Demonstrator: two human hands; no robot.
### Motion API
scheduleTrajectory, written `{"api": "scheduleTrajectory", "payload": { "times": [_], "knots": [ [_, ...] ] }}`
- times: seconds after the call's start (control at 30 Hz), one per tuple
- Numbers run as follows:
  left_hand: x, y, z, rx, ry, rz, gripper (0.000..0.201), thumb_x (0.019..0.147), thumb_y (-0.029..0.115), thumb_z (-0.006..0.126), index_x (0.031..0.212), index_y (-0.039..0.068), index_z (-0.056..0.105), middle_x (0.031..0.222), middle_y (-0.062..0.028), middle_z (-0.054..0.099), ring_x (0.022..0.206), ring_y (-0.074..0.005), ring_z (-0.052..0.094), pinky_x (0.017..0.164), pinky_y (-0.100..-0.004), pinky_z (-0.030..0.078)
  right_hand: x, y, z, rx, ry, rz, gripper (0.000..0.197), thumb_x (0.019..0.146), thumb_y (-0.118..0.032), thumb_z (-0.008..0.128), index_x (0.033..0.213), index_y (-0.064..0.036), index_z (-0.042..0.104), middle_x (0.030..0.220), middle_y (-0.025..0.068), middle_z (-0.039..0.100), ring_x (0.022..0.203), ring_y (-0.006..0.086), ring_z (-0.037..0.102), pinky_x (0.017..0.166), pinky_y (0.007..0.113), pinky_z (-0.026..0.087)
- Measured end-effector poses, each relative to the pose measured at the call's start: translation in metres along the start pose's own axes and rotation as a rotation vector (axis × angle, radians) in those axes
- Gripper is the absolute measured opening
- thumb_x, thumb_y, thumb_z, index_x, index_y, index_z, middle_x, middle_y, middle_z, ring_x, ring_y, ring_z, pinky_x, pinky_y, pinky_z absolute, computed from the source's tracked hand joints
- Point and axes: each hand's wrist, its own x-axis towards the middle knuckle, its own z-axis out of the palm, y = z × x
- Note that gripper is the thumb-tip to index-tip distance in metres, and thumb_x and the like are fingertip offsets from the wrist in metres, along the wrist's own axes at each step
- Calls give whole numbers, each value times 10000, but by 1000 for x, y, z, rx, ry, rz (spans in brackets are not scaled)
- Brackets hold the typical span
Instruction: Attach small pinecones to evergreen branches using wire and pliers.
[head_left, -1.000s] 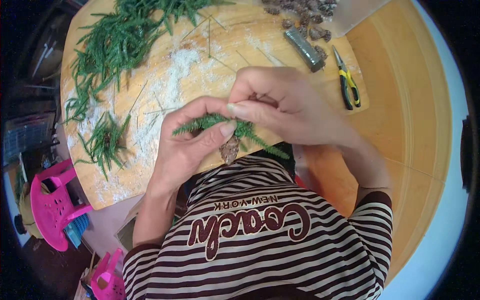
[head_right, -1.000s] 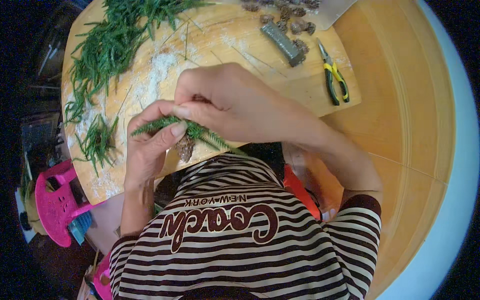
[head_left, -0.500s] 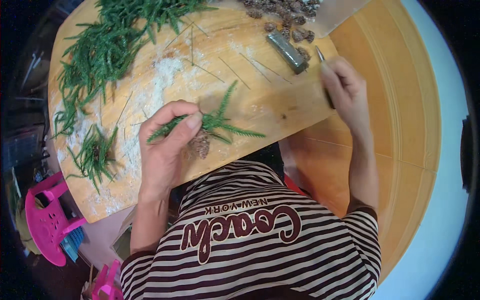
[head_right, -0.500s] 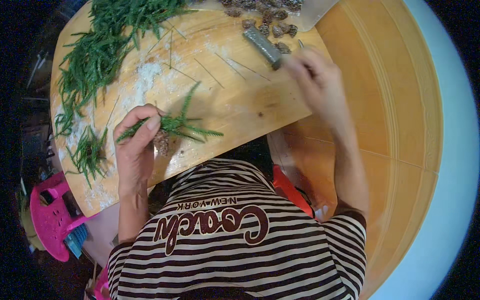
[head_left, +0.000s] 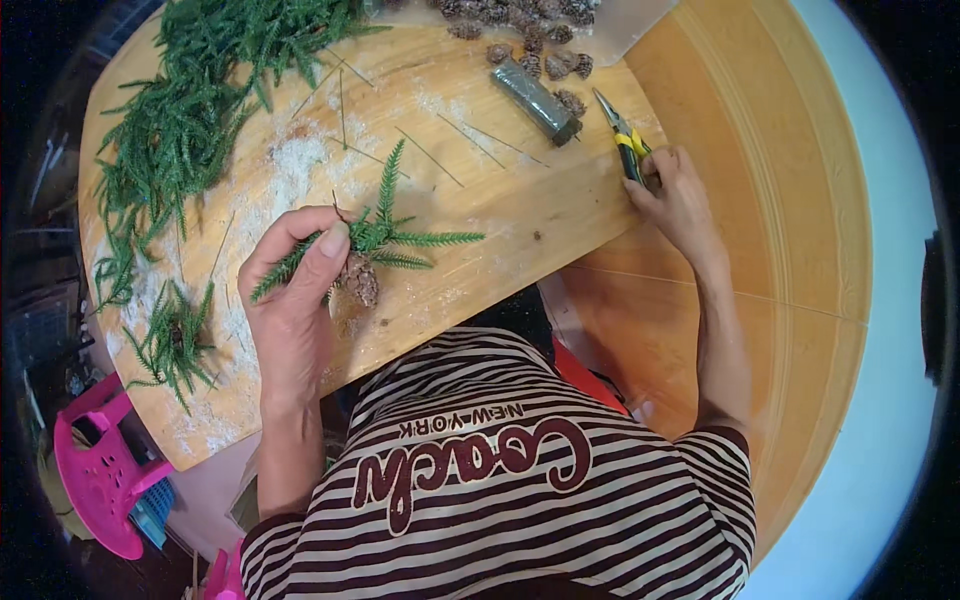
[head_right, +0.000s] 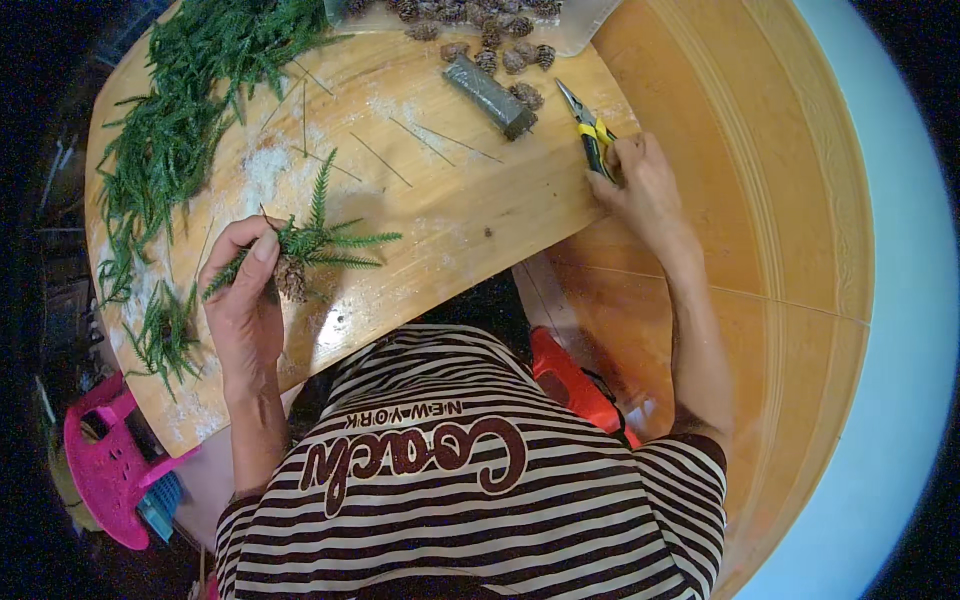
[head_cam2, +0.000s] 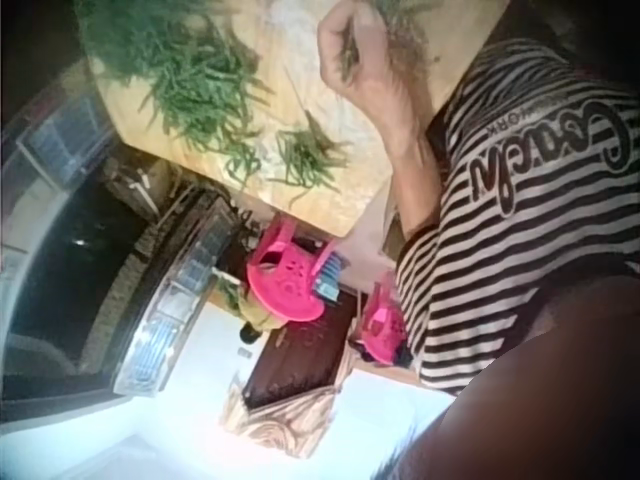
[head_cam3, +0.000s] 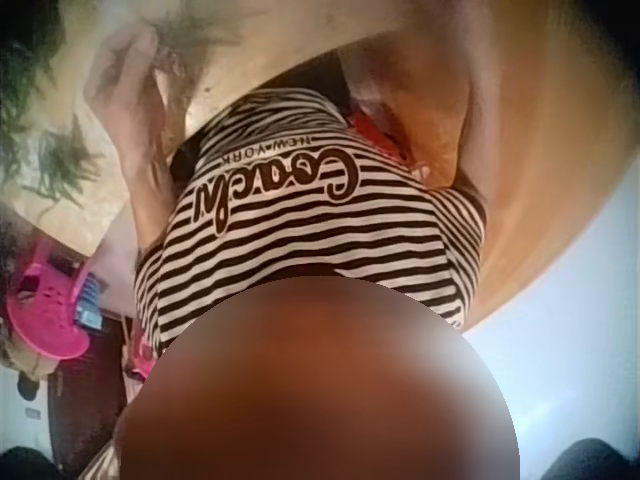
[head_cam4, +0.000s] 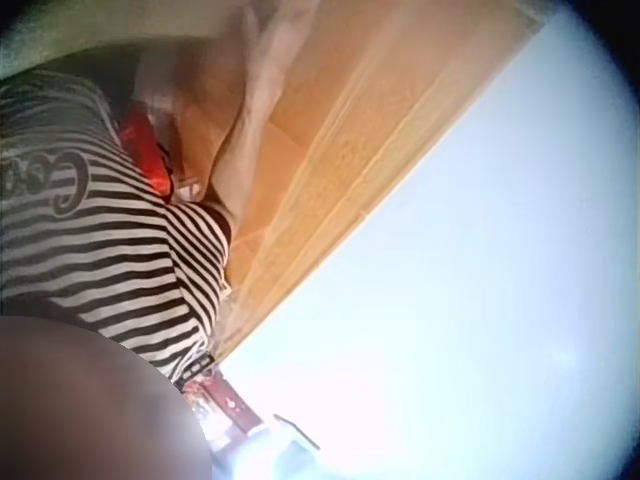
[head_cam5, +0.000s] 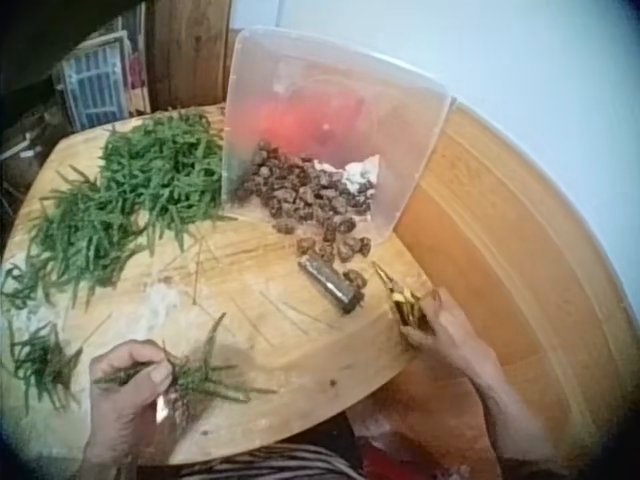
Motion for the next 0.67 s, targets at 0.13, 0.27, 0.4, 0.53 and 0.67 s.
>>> {"api": "scheduleTrajectory", "payload": {
  "times": [0.13,0.27,0.4,0.53,0.67],
  "knots": [
    [-1,-1,-4,13,11,3,114,832,38,615,934,-14,624,847,-13,590,763,-62,510,709,-191,396,2,-10,-6,-70,-24,31,249,783,-180,627,919,-12,505,923,177,499,807,368,516,691,412,440],
    [-2,1,-1,87,80,-8,114,832,40,613,931,-16,625,823,-13,594,750,-64,521,696,-192,404,-2,4,-1,-291,16,37,198,791,-165,596,902,-19,521,905,179,527,778,383,523,671,421,446],
    [-4,4,-1,79,61,-15,109,829,37,613,921,-21,627,791,-12,598,725,-69,533,666,-192,417,-8,-5,-9,-134,154,137,151,768,-88,550,904,-23,545,891,128,564,820,285,580,674,365,454],
    [-5,7,-4,21,53,-85,108,828,36,614,915,-26,627,770,-14,601,704,-76,542,642,-195,434,-13,-73,-45,650,55,-5,185,714,-44,542,897,-17,540,898,61,514,878,153,520,728,294,407],
    [-7,7,-6,-42,35,-40,110,831,41,612,918,-23,629,783,-19,604,701,-80,545,630,-197,448,-6,-124,-45,762,-272,-380,317,639,-45,576,955,-24,568,1001,77,483,944,219,457,870,317,337]
  ]
}}
